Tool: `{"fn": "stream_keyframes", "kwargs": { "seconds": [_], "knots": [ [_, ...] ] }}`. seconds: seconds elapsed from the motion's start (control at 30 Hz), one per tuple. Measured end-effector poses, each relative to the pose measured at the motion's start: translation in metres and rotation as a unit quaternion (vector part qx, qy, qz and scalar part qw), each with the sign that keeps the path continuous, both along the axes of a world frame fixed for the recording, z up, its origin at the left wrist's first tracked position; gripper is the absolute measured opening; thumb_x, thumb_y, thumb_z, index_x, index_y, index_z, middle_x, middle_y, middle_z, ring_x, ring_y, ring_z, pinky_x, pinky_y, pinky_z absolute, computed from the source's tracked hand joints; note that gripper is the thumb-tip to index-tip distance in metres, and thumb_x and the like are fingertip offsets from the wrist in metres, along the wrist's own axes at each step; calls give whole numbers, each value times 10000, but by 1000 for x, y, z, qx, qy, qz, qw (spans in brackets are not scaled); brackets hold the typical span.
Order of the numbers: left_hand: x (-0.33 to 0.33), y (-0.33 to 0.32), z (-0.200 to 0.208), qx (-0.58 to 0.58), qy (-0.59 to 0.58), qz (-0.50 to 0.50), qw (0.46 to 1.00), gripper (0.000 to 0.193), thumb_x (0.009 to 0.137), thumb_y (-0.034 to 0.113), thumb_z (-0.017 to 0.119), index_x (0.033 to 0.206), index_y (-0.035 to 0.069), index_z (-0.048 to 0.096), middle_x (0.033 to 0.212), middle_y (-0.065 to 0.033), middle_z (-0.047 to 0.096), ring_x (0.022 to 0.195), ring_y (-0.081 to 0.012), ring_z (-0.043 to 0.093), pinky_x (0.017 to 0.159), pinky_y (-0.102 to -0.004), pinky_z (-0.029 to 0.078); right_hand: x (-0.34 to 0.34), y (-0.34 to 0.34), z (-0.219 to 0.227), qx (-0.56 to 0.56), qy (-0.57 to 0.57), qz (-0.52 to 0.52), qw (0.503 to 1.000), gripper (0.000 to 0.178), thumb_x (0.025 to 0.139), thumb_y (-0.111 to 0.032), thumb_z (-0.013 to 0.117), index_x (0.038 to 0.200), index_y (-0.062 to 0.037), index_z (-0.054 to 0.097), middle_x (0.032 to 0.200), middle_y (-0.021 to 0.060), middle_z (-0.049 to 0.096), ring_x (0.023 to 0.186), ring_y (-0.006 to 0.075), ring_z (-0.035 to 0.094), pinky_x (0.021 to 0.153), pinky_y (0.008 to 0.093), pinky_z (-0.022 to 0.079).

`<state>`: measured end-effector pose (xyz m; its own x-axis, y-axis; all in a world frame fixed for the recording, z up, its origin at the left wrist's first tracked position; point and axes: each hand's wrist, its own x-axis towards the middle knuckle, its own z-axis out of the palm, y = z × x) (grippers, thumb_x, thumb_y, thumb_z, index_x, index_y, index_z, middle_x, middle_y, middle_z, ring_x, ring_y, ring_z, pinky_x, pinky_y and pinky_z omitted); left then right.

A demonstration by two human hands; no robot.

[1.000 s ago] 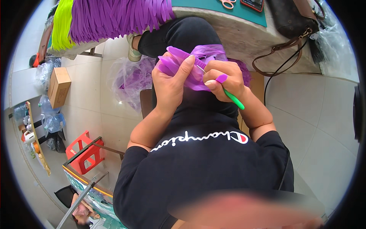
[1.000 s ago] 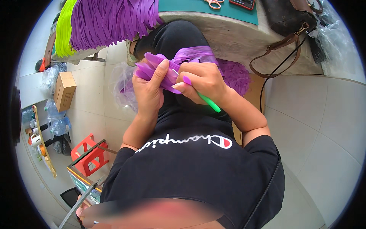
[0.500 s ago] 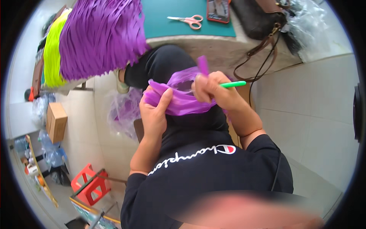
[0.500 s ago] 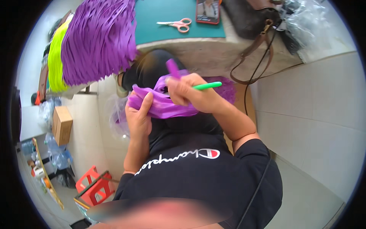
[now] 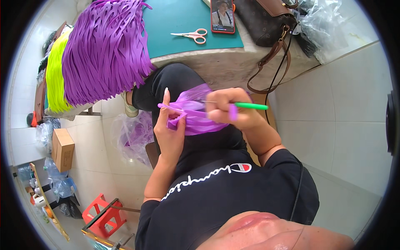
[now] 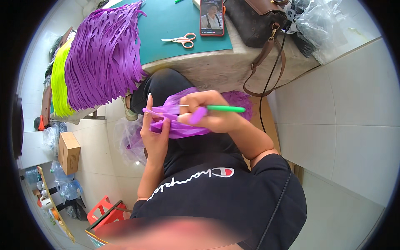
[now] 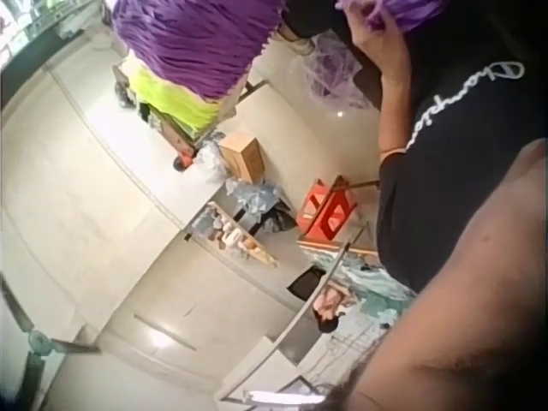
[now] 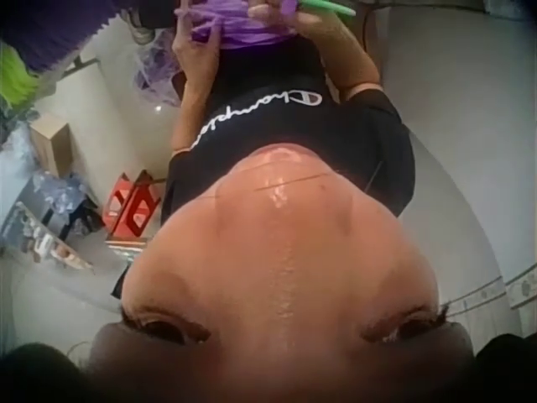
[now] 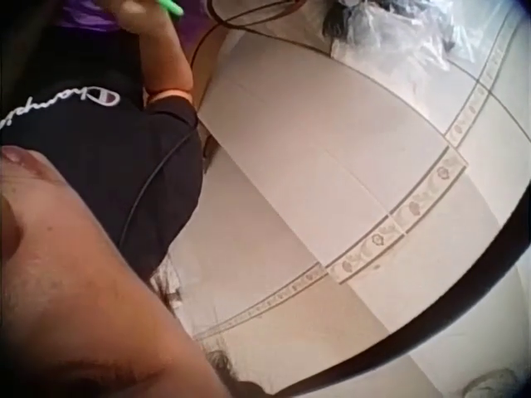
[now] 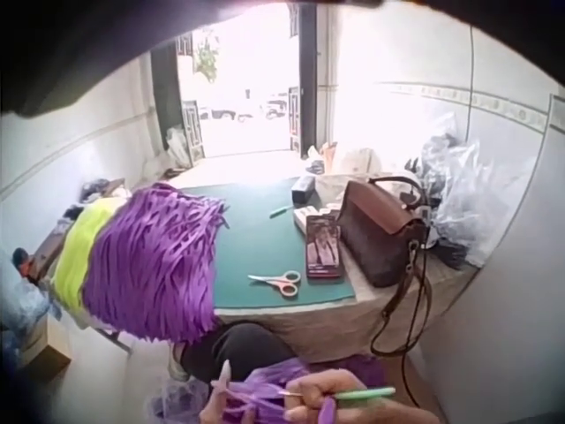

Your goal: Assembling purple fringed plastic toy parts using a small handheld tool in a factory setting.

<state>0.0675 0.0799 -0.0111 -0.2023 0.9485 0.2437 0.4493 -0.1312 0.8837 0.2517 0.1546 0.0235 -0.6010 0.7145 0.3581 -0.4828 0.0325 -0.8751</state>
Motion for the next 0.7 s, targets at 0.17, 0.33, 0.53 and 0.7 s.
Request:
{"fn": "stream_keyframes", "kwargs": {
  "seconds": [0.17,0.33,0.53,0.7],
  "knots": [
    [-18,1,-21,-98,-360,-1,928,772,821,-26,675,1478,74,283,865,11,607,816,-81,581,817,-245,468,60,15,8,-17,275,6,961,277,850,-78,621,730,-153,382,600,-26,454,530,95,378,444,245,286],
    [-40,0,-20,-54,-497,24,866,743,843,-28,668,1469,39,275,974,-12,579,891,-104,579,885,-276,459,142,28,27,-69,371,-119,918,196,920,-75,546,781,-103,411,697,-9,395,611,104,288,493,257,232],
    [-37,2,-12,-34,-484,9,874,734,855,-19,655,1475,56,271,998,-43,605,928,-128,588,915,-291,448,165,31,29,-109,313,-169,928,94,951,-64,490,866,-50,456,738,19,387,644,102,299,526,233,250],
    [-30,4,-10,-10,-471,-40,881,721,914,62,601,1494,42,172,1026,-103,643,949,-156,600,935,-319,439,113,45,10,-135,249,-95,954,123,966,-84,483,856,-77,430,753,17,411,639,93,308,477,214,254]
  ]
}}
